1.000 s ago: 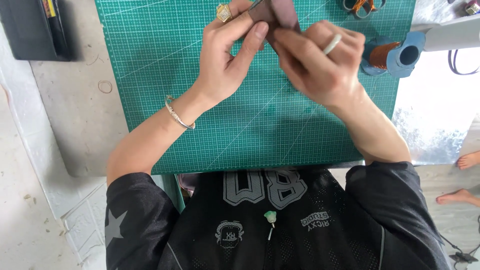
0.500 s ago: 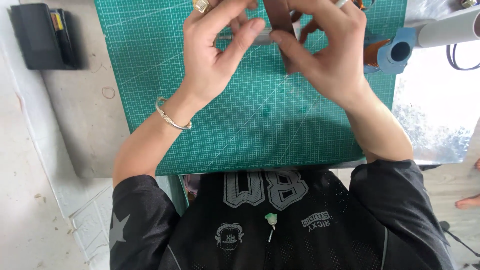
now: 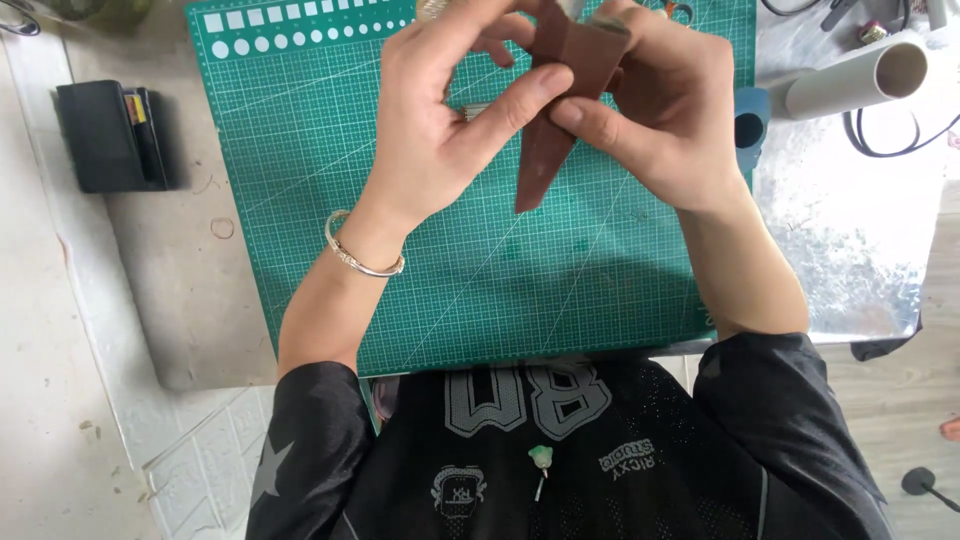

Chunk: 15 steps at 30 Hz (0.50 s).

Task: Sanding a small metal motor armature using a piece of sandpaper on a cutting mat.

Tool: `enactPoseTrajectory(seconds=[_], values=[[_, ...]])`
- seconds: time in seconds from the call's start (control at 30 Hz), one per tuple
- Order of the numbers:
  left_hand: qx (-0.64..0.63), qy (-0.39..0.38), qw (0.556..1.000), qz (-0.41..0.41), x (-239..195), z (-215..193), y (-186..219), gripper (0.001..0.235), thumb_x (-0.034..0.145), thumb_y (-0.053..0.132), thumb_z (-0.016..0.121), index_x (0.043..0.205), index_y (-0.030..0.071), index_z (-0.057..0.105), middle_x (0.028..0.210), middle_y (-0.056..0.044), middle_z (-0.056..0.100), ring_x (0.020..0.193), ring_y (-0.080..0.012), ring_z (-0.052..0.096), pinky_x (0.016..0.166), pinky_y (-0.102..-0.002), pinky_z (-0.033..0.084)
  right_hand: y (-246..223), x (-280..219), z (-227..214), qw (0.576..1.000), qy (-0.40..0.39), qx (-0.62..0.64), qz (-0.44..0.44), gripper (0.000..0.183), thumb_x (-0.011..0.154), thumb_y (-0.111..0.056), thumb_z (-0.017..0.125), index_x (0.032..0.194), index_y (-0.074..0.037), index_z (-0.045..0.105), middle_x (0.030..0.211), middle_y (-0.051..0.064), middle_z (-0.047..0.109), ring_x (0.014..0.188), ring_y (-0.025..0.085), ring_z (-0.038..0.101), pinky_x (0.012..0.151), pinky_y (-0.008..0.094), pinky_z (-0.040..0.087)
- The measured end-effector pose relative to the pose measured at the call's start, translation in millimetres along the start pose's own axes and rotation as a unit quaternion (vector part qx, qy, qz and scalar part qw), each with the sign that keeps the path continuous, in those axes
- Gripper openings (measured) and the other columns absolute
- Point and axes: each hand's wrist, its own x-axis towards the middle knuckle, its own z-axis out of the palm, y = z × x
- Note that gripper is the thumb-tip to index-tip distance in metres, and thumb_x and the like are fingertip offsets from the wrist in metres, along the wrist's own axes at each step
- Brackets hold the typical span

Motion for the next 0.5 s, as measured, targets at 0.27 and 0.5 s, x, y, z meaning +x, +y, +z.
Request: enactPoseTrajectory(seconds=[0.27, 0.5], values=[[0.063, 0.030, 0.998, 0.003, 1, 1, -3, 0.029, 0.096, 0.027, 0.068, 0.117, 0.012, 0.054, 0.093, -0.005, 0.067, 0.083, -0.0171, 0.061, 0.078, -0.029, 0.051, 3, 7, -4, 0.998, -0.012, 0.057, -0.032, 0.024, 0.094, -0.015, 0.059, 0.103, -0.001, 0.043, 0.089, 0.013, 0.054, 0.075, 0.027, 0.064, 0.066, 0.032, 0.052], [0.059, 0.083, 0.994, 0.050, -8, 11, -15, 0.034, 0.096, 0.010, 0.078, 0.122, 0.013, 0.056, 0.117, -0.001, 0.059, 0.085, -0.0184, 0.073, 0.075, -0.028, 0.062, 19, 0, -8, 0.993, 0.076, 0.030, -0.090, 0.014, 0.093, -0.005, 0.062, 0.099, 0.000, 0.050, 0.092, 0.013, 0.054, 0.088, 0.025, 0.056, 0.081, 0.035, 0.049]])
